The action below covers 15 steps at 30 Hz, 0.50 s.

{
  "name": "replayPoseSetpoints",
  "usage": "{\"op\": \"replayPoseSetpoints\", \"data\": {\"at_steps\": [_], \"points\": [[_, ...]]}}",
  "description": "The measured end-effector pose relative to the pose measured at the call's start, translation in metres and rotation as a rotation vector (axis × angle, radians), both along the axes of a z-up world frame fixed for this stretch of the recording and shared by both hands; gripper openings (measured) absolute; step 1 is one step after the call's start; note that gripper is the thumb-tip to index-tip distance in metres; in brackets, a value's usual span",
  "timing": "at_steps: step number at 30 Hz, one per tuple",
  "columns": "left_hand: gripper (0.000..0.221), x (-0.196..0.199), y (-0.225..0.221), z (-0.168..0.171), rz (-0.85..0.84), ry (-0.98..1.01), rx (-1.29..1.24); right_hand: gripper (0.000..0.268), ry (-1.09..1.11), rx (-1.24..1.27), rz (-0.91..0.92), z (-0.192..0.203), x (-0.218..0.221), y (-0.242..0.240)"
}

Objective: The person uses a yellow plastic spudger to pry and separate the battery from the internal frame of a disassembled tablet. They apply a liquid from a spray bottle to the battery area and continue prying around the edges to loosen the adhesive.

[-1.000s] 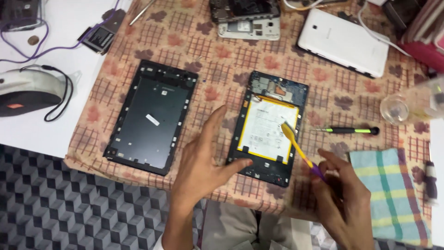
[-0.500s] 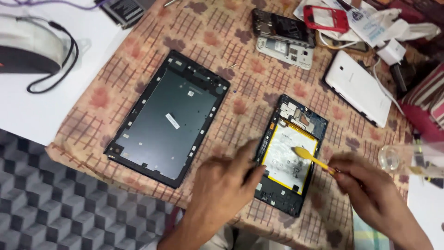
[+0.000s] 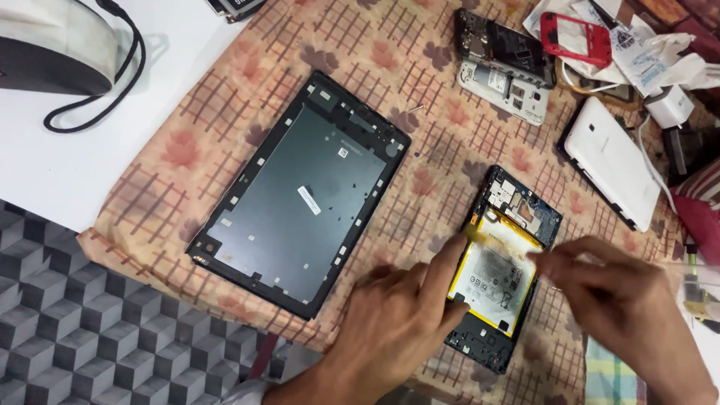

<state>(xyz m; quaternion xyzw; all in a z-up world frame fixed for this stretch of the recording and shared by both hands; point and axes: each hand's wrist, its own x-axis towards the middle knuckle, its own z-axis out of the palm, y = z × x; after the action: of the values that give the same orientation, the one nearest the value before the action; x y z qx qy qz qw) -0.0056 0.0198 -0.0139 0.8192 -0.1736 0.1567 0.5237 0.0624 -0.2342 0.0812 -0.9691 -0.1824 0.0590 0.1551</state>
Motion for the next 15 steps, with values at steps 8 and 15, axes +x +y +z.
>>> {"op": "replayPoseSetpoints", "data": {"at_steps": [8,15], "points": [[0.098,0.002,0.001,0.009,-0.055,0.06,0.082,0.028,-0.016,0.096,0.08,0.0,-0.011,0.012],[0.101,0.002,-0.004,0.012,-0.038,0.02,0.124,0.036,-0.047,0.03,0.028,-0.005,-0.009,0.004]]}}
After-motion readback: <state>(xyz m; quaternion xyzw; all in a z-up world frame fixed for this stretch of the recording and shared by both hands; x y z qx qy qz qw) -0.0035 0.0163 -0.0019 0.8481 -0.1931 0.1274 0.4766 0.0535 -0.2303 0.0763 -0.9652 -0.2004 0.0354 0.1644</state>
